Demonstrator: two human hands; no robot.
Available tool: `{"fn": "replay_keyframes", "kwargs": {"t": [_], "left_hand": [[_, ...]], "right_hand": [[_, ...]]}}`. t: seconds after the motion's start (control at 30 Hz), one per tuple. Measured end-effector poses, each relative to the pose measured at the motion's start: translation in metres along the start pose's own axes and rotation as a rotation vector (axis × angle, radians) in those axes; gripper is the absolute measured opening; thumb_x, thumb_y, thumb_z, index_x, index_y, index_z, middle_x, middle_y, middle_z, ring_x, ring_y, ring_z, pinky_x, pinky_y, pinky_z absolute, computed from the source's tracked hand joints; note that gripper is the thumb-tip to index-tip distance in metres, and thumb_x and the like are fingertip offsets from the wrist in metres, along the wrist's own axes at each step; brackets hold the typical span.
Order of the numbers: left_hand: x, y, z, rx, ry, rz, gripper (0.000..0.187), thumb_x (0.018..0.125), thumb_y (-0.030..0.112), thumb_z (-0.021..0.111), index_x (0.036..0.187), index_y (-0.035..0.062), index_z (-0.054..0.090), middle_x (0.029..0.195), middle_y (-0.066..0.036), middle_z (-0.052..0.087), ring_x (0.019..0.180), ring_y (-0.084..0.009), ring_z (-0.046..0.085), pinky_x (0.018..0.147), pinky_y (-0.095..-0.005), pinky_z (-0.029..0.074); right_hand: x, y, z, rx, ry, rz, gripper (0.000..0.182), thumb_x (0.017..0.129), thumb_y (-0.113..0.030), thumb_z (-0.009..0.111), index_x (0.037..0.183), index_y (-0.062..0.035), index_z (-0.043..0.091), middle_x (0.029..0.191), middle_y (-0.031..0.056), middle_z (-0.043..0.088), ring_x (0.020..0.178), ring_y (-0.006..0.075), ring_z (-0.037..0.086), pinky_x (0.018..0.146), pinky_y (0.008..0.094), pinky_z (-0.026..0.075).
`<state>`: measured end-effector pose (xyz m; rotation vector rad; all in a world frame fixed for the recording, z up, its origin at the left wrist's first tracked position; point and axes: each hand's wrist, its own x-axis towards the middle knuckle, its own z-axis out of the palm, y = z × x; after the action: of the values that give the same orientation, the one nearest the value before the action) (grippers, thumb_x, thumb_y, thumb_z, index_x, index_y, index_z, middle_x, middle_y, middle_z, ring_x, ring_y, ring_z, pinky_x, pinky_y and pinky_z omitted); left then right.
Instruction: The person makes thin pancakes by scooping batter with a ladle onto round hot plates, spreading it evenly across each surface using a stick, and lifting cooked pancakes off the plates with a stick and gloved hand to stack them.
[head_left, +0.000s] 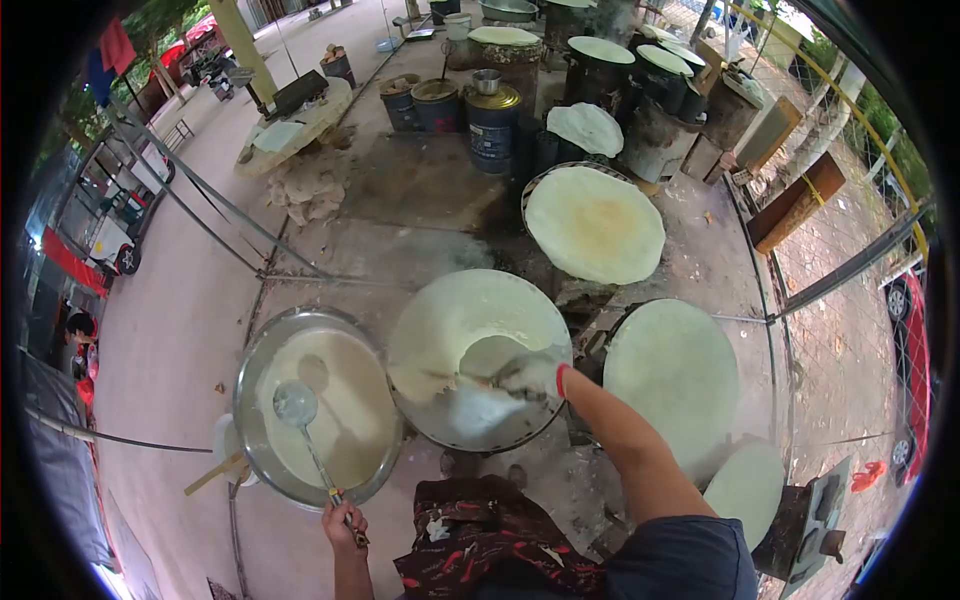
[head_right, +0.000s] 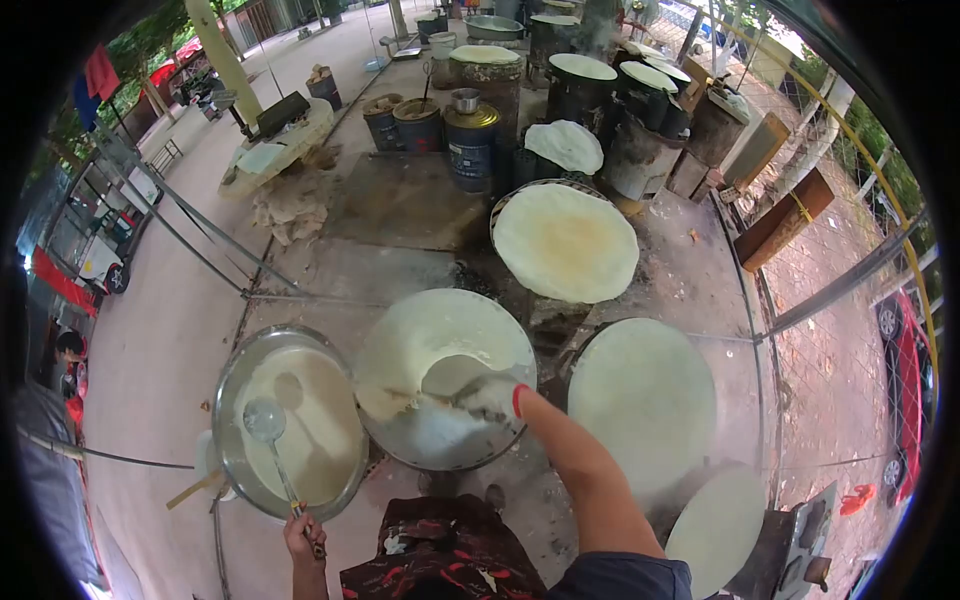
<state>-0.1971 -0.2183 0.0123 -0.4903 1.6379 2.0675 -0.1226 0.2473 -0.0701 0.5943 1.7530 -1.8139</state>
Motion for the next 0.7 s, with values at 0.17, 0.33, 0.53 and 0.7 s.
{"fn": "replay_keyframes", "kwargs": {"t": [0.17, 0.33, 0.53, 0.7], "left_hand": [[-0.016, -0.011, -0.011, -0.013, -0.067, 0.009, 0.024, 0.081, 0.007, 0.049, 0.105, 0.0043, 0.051, 0.066, -0.002, 0.047, 0.041, -0.0094, 0.039, 0.035, -0.0237, 0.032], [-0.03, -0.026, -0.016, -0.066, -0.052, -0.036, 0.023, 0.081, 0.006, 0.048, 0.103, 0.0041, 0.051, 0.065, -0.001, 0.047, 0.041, -0.0093, 0.039, 0.035, -0.0235, 0.033], [-0.038, -0.025, -0.034, -0.078, -0.108, -0.077, 0.021, 0.081, 0.006, 0.049, 0.102, 0.0042, 0.051, 0.066, -0.001, 0.046, 0.042, -0.0091, 0.04, 0.036, -0.0232, 0.032], [-0.024, -0.01, -0.055, -0.062, -0.164, -0.136, 0.021, 0.082, 0.007, 0.049, 0.103, 0.0036, 0.051, 0.067, -0.002, 0.046, 0.043, -0.0091, 0.04, 0.037, -0.0234, 0.033]], "right_hand": [[-0.048, 0.053, -0.009, 0.203, 0.127, -0.181, 0.032, 0.081, -0.022, 0.064, 0.109, -0.0046, 0.064, 0.079, -0.0005, 0.06, 0.056, 0.0082, 0.05, 0.049, 0.0251, 0.041], [-0.039, 0.008, 0.009, 0.217, 0.39, -0.019, 0.029, 0.086, -0.024, 0.06, 0.111, -0.0095, 0.064, 0.074, -0.0017, 0.058, 0.052, 0.0062, 0.046, 0.043, 0.0237, 0.036], [-0.062, 0.063, 0.02, 0.115, 0.142, -0.167, 0.029, 0.088, -0.02, 0.058, 0.113, -0.0071, 0.063, 0.077, -0.0007, 0.06, 0.058, 0.0065, 0.049, 0.046, 0.0223, 0.037], [-0.063, 0.067, 0.07, 0.505, 0.785, -0.172, 0.032, 0.086, -0.022, 0.06, 0.113, -0.0043, 0.063, 0.071, -0.0006, 0.058, 0.053, 0.0073, 0.048, 0.042, 0.0249, 0.036]]}}
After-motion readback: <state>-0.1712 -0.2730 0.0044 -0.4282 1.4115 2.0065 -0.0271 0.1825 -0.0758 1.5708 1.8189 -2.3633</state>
